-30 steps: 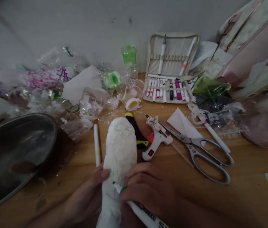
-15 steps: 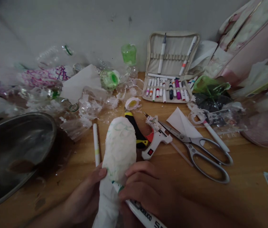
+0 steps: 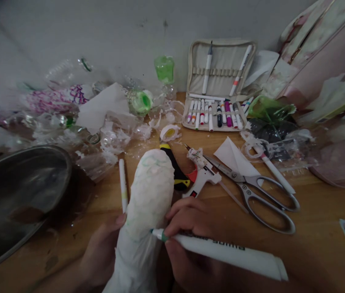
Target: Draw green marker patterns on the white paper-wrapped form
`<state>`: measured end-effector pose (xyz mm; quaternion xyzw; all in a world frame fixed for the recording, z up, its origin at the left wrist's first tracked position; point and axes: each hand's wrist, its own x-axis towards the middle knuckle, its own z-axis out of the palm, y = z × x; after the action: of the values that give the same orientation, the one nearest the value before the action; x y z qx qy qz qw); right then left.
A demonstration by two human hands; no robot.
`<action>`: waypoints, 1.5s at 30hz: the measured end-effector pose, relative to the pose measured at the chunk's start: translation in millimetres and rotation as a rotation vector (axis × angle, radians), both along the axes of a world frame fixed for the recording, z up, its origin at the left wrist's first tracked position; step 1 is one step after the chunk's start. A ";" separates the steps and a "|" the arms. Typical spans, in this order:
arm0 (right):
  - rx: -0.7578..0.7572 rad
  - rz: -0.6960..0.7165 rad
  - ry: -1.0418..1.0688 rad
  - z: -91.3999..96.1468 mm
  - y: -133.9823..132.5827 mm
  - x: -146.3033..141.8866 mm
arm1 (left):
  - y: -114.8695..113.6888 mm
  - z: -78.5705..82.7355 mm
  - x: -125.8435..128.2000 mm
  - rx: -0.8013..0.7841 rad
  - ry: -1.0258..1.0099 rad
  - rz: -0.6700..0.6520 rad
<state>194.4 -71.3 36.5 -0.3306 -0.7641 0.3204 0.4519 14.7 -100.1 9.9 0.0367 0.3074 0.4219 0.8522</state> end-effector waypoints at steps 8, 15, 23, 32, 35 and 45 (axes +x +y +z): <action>0.039 -0.050 0.034 2.3 -1.2 -4.5 | 2.5 2.1 0.2 0.020 -0.029 0.029; 0.124 -0.002 0.048 0.4 0.7 -4.2 | 0.9 2.0 1.6 0.040 0.028 0.017; 0.073 0.071 0.145 -12.4 -1.7 -0.5 | 0.9 1.4 3.3 -0.010 0.123 0.092; 0.104 0.088 0.063 -24.5 -1.7 -5.6 | -2.4 -2.5 4.7 -0.014 0.110 0.073; 0.178 0.084 0.021 -28.3 -2.5 -6.9 | -1.7 -3.3 6.4 -0.033 0.155 0.078; 0.135 0.027 0.023 -9.2 -7.2 -11.4 | 1.4 7.6 5.5 -0.182 0.224 0.078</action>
<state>183.0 -78.4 27.3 -0.2852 -0.7832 0.2781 0.4774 20.1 -98.7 17.5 -0.0057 0.4387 0.4185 0.7952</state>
